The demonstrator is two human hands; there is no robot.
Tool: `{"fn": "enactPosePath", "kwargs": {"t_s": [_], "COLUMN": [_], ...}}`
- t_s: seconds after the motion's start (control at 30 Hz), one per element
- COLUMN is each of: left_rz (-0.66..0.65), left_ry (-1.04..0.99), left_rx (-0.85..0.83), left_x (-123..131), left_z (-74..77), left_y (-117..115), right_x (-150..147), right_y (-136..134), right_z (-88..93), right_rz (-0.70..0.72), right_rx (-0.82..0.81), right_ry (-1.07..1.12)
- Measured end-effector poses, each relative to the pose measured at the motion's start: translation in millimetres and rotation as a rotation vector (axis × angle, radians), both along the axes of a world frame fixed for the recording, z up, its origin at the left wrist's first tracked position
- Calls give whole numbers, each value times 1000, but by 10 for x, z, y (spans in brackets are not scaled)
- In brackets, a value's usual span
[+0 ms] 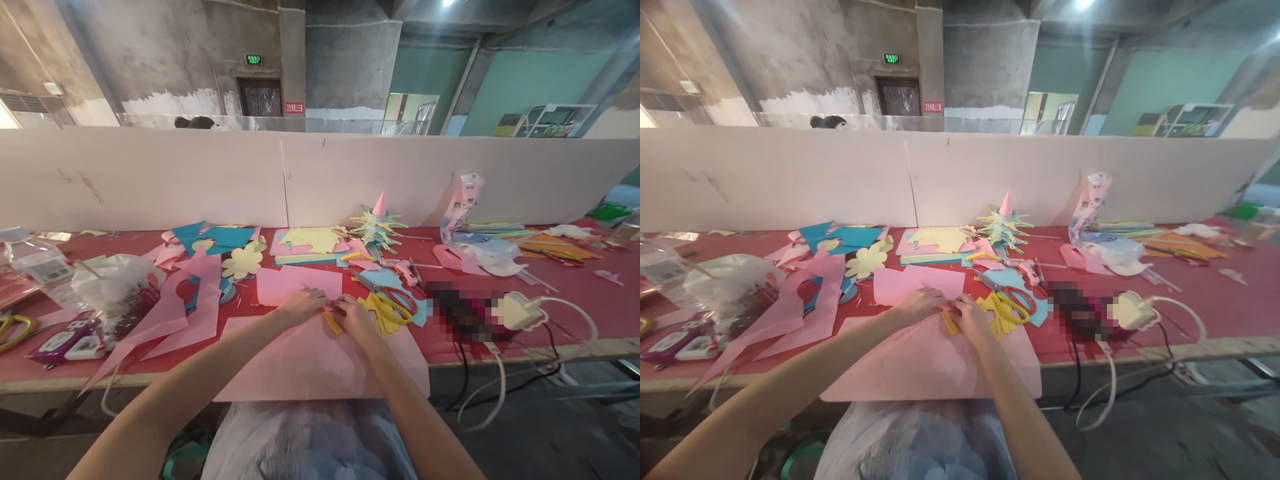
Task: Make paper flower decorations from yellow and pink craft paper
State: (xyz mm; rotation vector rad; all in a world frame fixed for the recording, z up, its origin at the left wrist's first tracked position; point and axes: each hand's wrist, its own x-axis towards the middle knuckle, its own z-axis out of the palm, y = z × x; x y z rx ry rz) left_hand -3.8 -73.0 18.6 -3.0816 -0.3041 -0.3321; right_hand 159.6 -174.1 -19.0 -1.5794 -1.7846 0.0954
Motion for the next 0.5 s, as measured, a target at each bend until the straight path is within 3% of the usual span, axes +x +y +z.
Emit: {"fn": "enactPosePath", "kwargs": {"t_s": [0.27,0.5], "left_rz": [71,166], "left_ry": [-99,-162], "left_rx": [6,65], "left_x": [-49,-12], "left_z": [-48,-43], "left_y": [-97,-98], "right_x": [-5,132], "right_y": [14,189], "right_z": [150,166], "right_rz": [-62,2], "right_rx": [10,35], "right_ry": [-296,-252]}}
